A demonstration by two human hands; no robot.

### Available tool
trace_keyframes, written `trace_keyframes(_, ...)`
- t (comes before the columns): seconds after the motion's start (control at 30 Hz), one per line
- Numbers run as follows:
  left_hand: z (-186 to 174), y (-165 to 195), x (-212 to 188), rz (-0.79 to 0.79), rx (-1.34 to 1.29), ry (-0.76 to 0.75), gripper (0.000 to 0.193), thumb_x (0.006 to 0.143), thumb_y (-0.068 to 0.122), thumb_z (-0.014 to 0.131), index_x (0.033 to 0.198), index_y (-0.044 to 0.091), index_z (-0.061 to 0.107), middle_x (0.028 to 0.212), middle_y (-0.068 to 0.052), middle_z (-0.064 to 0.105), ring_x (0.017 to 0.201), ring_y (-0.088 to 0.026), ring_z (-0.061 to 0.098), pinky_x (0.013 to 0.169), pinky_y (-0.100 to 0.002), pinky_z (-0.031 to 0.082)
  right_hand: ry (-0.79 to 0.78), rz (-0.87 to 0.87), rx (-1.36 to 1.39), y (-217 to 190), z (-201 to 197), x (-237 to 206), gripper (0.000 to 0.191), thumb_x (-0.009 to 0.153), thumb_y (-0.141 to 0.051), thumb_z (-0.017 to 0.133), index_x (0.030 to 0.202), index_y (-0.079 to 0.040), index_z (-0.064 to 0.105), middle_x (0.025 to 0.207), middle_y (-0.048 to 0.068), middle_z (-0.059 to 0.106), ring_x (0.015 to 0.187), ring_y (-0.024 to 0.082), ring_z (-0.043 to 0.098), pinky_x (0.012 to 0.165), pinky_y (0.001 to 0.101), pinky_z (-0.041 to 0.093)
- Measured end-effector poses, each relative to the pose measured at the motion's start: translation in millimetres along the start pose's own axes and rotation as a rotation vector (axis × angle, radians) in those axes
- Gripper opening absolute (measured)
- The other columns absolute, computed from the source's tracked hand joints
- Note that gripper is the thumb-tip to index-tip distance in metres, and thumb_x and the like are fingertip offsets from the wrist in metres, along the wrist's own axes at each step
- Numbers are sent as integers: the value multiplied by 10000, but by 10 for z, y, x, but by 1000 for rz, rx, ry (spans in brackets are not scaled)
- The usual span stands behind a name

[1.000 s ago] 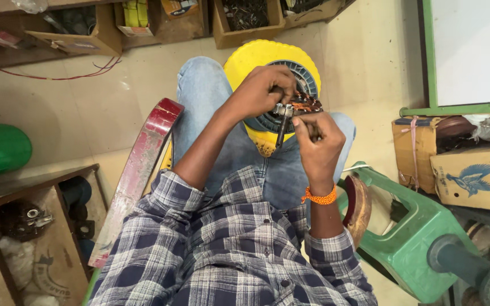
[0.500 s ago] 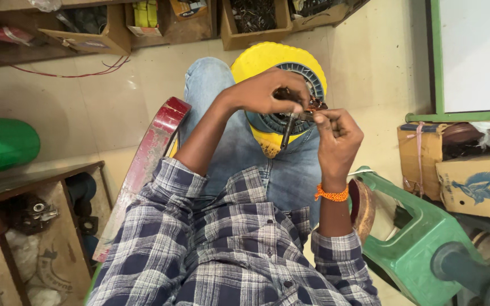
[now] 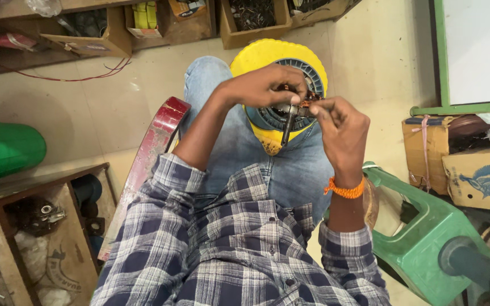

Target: The person sits on a chair with a small engine component resting on a yellow stool between their legs. They manipulate and fit small parts onto the component by hand, use a green-handled screwdriver on it, briefly reach to the workbench to pick up a pen-like tool, and continue fitting parts by hand.

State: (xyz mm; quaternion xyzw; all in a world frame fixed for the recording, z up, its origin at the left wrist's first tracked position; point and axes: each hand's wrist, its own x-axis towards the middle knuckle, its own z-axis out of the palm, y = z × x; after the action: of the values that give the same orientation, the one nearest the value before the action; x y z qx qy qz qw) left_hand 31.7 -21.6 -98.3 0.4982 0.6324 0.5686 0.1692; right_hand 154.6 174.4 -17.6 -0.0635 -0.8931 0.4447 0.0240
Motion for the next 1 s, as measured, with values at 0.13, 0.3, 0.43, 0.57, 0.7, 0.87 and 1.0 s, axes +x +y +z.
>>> trace_keyframes(0.13,-15,40,26,-80,-112,5,309,919,244,761,1149,55,680,1027,-54,689,936,-206,662,837,-347,535,13,-86,254,79,124,106,71,996,-39,685,985,31,687,813,-46,691,743,-13,597,664,196,477)
trace_keyframes(0.3,16,47,34,-24,-89,62,227,935,220,787,1093,58,766,1003,-51,737,961,-193,697,870,-330,547,72,-42,136,89,251,95,96,1031,-28,721,974,49,711,707,41,544,644,52,398,565,241,314)
trace_keyframes(0.43,-123,-41,-83,-16,-111,62,205,912,209,801,1049,58,780,1015,-57,752,989,-194,702,896,-328,547,109,-136,150,100,247,5,64,1009,-27,731,1019,35,718,774,-4,657,682,1,505,588,205,388)
trace_keyframes(0.57,-144,-121,-123,-4,-37,54,163,917,183,804,1021,59,786,1009,-63,757,992,-205,697,889,-334,540,122,-122,105,119,240,-106,97,964,-26,754,1046,24,740,754,-38,647,634,-9,456,545,203,351)
trace_keyframes(0.7,-106,-167,-59,-29,-107,45,166,916,169,788,1020,41,770,991,-67,754,960,-194,703,889,-326,548,204,-53,19,134,260,-239,71,963,-32,791,1003,16,759,630,-37,384,581,29,307,517,252,223)
trace_keyframes(0.87,-122,-242,35,-50,-204,-32,176,916,152,792,1024,17,760,981,-70,757,932,-167,695,886,-315,553,198,-40,55,229,387,-383,69,936,-31,786,989,5,760,614,-70,371,562,22,301,499,263,211)
trace_keyframes(1.0,-156,-231,80,-84,-195,-49,186,907,152,800,1029,17,764,984,-67,762,935,-164,694,882,-318,552,174,9,127,457,612,-470,45,947,-37,758,952,3,738,604,-64,371,555,24,299,497,266,210)
